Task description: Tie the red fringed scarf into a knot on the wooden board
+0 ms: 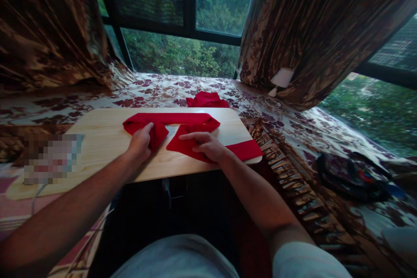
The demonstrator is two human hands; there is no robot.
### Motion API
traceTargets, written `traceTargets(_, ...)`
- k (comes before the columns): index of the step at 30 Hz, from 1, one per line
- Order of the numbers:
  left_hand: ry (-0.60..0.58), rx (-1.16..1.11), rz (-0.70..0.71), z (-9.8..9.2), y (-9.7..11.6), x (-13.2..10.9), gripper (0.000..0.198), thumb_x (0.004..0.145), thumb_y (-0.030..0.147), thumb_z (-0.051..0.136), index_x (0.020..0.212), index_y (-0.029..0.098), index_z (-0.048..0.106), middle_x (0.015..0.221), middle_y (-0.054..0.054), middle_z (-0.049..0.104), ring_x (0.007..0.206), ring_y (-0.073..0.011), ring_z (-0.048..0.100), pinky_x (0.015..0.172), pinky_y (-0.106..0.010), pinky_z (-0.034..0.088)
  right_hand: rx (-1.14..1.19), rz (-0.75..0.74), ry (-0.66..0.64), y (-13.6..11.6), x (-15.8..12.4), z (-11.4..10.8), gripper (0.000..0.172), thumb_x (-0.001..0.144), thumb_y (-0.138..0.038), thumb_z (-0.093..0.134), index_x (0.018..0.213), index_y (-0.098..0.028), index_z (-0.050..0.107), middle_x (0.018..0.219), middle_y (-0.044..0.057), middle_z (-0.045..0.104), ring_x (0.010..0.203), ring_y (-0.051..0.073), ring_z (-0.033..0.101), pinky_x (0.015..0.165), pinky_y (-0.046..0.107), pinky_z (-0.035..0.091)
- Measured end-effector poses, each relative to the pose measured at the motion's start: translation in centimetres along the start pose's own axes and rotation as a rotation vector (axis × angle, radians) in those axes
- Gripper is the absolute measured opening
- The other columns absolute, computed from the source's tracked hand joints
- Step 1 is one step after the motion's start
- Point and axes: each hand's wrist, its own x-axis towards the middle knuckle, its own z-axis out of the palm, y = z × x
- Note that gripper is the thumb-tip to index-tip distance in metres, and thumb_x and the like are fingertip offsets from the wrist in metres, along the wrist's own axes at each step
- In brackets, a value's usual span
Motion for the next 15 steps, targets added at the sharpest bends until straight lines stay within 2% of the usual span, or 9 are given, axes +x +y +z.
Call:
traceTargets(2, -0.017, -0.035, -0.028, -0.1, -0.1, 0.1, 0.023, 0.083, 0.028, 0.069, 0.102, 0.015, 0.069, 0.097, -0.009, 0.075, 0.085, -0.0196, 0.073, 0.081, -0.034, 0.061, 0.009, -0.064, 0.044, -0.2, 0.7, 0.5, 0.045, 0.064, -0.015, 0.074, 0.108, -0.022, 0.078, 0.107, 0.001, 0.076, 0.097, 0.019, 0.068, 0.090, 0.031, 0.049)
traceTargets(5, -0.037, -0.048, -0.019, -0.3, -0.2, 0.2, 0.023, 0.084, 0.027, 0.069, 0.103, 0.015, 0.069, 0.101, -0.008, 0.075, 0.089, -0.0188, 0.074, 0.083, -0.032, 0.061, -0.066, 0.052, 0.018, 0.1, 1.7, 1.0, 0.040, 0.063, -0.015, 0.076, 0.103, -0.019, 0.077, 0.097, 0.001, 0.075, 0.085, 0.015, 0.067, 0.078, 0.026, 0.049)
traceTargets(9, -0.042, -0.013, 0.011, -0.4, -0.1, 0.4, 0.023, 0.085, 0.027, 0.067, 0.105, 0.016, 0.069, 0.105, -0.008, 0.075, 0.093, -0.0182, 0.074, 0.085, -0.031, 0.061, -0.269, 0.241, -0.123, 0.8, 2.6, 1.5, 0.054, 0.064, -0.009, 0.068, 0.117, -0.018, 0.073, 0.083, -0.002, 0.073, 0.068, 0.012, 0.061, 0.064, 0.021, 0.046)
traceTargets(12, -0.023, 0.015, 0.042, -0.4, 0.3, 0.4, 0.024, 0.087, 0.028, 0.065, 0.108, 0.017, 0.069, 0.109, -0.008, 0.075, 0.096, -0.0178, 0.073, 0.085, -0.031, 0.061, -0.526, 0.302, -0.173, 0.6, 2.8, 2.0, 0.067, 0.069, -0.005, 0.056, 0.134, -0.021, 0.067, 0.069, -0.007, 0.067, 0.053, 0.008, 0.051, 0.056, 0.019, 0.042)
traceTargets(14, -0.009, 0.031, 0.064, -0.4, 0.8, 0.5, 0.024, 0.088, 0.029, 0.066, 0.108, 0.018, 0.069, 0.111, -0.008, 0.074, 0.098, -0.0179, 0.073, 0.085, -0.031, 0.061, -0.688, 0.283, -0.185, 0.1, 3.1, 2.6, 0.074, 0.070, -0.003, 0.053, 0.142, -0.021, 0.061, 0.073, -0.005, 0.069, 0.055, 0.010, 0.054, 0.058, 0.020, 0.044)
traceTargets(15, -0.006, 0.036, 0.070, -0.3, 1.1, 0.5, 0.023, 0.088, 0.030, 0.066, 0.108, 0.018, 0.069, 0.111, -0.008, 0.074, 0.098, -0.0182, 0.072, 0.085, -0.031, 0.061, -0.757, 0.254, -0.199, -0.2, 3.3, 2.9, 0.077, 0.070, -0.003, 0.054, 0.145, -0.020, 0.058, 0.081, -0.003, 0.073, 0.061, 0.012, 0.059, 0.062, 0.022, 0.048)
